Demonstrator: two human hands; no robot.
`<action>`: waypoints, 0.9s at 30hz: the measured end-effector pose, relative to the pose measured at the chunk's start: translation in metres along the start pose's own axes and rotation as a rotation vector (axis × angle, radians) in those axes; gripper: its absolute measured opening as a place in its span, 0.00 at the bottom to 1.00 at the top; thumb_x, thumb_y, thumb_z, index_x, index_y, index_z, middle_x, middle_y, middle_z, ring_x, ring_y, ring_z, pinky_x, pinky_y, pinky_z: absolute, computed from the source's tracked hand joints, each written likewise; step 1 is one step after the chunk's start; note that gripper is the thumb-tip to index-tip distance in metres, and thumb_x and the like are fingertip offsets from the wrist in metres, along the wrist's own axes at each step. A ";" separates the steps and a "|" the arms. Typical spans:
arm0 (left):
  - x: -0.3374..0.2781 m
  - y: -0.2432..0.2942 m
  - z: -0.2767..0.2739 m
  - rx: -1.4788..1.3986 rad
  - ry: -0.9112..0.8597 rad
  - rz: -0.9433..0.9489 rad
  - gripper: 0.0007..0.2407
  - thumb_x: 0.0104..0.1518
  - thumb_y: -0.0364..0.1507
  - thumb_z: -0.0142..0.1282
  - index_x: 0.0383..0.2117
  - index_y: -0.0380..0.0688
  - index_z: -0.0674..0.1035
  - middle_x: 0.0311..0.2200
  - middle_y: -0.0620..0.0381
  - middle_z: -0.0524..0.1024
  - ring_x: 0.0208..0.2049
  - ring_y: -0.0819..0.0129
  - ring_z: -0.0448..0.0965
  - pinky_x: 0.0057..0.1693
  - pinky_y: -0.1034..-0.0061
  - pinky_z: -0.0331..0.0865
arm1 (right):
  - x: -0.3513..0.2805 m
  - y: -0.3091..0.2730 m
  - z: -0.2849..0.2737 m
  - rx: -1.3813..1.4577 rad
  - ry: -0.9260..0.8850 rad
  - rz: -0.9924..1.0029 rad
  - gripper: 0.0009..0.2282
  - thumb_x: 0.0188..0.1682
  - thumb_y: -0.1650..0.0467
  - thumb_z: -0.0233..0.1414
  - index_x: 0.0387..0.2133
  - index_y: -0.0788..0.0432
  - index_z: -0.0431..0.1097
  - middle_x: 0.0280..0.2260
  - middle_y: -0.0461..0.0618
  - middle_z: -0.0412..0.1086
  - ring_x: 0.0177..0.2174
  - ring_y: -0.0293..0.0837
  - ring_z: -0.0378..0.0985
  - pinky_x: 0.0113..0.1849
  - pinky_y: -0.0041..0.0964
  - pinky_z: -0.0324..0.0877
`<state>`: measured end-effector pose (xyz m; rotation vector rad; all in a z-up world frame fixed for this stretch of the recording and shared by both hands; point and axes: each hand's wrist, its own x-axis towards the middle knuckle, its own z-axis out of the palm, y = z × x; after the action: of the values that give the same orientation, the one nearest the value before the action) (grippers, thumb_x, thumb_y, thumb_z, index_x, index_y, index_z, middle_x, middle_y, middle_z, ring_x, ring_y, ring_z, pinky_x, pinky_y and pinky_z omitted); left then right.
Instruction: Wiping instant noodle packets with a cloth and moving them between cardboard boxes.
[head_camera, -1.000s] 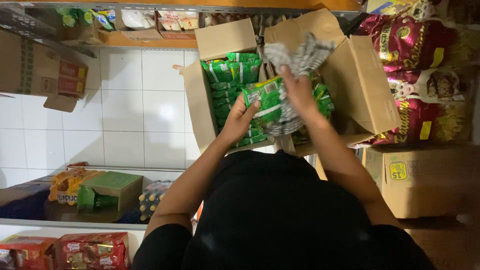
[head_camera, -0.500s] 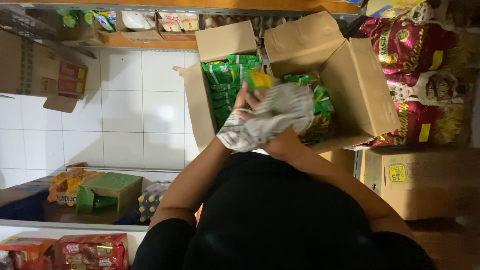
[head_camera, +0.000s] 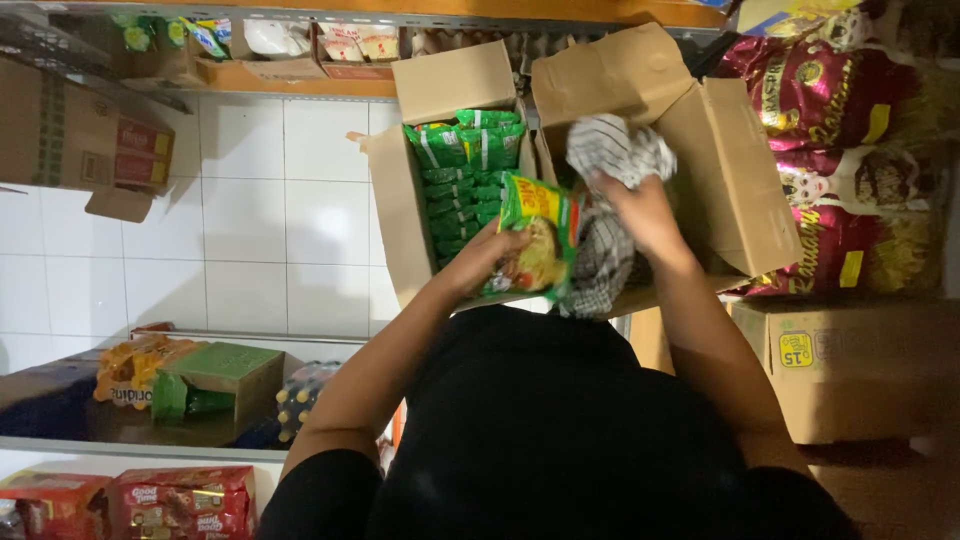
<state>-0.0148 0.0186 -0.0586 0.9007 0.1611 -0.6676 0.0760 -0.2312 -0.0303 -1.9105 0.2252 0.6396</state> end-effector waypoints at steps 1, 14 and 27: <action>0.007 -0.005 0.002 -0.003 0.005 0.002 0.20 0.59 0.34 0.53 0.58 0.43 0.69 0.49 0.57 0.78 0.48 0.68 0.79 0.55 0.72 0.73 | 0.006 0.034 -0.006 -0.003 -0.005 0.000 0.16 0.59 0.66 0.53 0.48 0.72 0.74 0.46 0.71 0.72 0.45 0.62 0.72 0.48 0.56 0.67; 0.135 -0.007 -0.086 1.532 0.671 0.577 0.26 0.55 0.35 0.60 0.61 0.42 0.69 0.60 0.44 0.69 0.61 0.47 0.65 0.64 0.51 0.58 | -0.008 0.109 -0.034 0.364 0.219 0.070 0.18 0.47 0.65 0.62 0.45 0.66 0.74 0.40 0.53 0.77 0.37 0.43 0.79 0.39 0.40 0.74; 0.129 -0.028 -0.156 1.719 0.412 0.538 0.06 0.54 0.24 0.58 0.36 0.45 0.78 0.42 0.48 0.76 0.51 0.49 0.74 0.59 0.50 0.63 | 0.014 0.186 -0.087 -0.259 0.302 -0.043 0.17 0.40 0.65 0.66 0.28 0.69 0.72 0.29 0.55 0.74 0.29 0.45 0.74 0.33 0.44 0.71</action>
<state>0.0921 0.0661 -0.2259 2.6053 -0.3748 0.0679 0.0353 -0.3863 -0.1595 -2.2545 0.3036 0.3609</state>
